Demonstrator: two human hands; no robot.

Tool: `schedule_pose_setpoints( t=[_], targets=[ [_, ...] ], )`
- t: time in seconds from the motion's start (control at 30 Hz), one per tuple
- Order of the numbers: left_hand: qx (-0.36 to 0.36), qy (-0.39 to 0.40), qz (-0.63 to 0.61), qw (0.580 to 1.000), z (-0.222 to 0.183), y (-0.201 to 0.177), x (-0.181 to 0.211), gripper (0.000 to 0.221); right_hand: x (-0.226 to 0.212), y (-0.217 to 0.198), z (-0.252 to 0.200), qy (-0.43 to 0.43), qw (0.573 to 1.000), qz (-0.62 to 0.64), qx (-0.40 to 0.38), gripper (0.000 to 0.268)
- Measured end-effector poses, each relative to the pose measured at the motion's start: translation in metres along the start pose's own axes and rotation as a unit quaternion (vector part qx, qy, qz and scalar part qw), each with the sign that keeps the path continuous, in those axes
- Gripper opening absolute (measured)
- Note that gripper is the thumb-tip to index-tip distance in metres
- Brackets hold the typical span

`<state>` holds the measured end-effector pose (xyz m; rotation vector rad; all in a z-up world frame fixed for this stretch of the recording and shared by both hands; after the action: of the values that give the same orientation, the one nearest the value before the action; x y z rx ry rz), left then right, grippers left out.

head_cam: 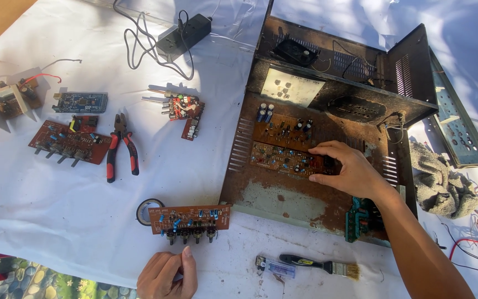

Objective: Assembling an electronic device by fitting various circuit boards and components into a metal chassis.

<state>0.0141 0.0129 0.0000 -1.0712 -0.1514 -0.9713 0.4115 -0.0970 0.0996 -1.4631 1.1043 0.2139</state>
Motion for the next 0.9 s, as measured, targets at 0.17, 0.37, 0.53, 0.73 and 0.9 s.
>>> schedule_pose_setpoints(
  t=[0.17, 0.37, 0.53, 0.73, 0.9],
  targets=[
    [-0.016, -0.018, 0.012, 1.000, -0.004, 0.004, -0.004, 0.035, -0.002, 0.001, 0.003, -0.020, 1.000, 0.020, 0.011, 0.061],
    [-0.031, -0.033, 0.019, 0.999, -0.006, 0.005, -0.005, 0.036, -0.001, 0.001, 0.005, -0.029, 0.998, 0.041, 0.025, 0.051],
    [-0.024, -0.021, 0.016, 0.999, -0.005, 0.005, -0.004, 0.039, -0.005, -0.007, 0.014, -0.034, 0.996, 0.039, 0.069, 0.055],
    [-0.032, -0.047, 0.034, 0.998, -0.009, 0.009, -0.008, 0.041, -0.005, -0.007, 0.035, -0.068, 0.995, 0.006, 0.075, 0.070],
    [0.012, 0.011, -0.004, 1.000, 0.006, -0.002, 0.005, 0.037, 0.011, 0.000, 0.048, -0.179, 0.980, -0.043, 0.073, 0.059]
  ],
)
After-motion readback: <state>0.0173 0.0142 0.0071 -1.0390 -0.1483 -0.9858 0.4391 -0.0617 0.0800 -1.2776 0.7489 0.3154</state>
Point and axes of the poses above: each hand's wrist, its own z-axis towards the middle knuckle, its own y-axis out of the palm, x = y × z, the point moved 2 cm from there along z, towards the middle knuckle, and after that the axes turned 15 degrees about z, right-handed, at the moved point
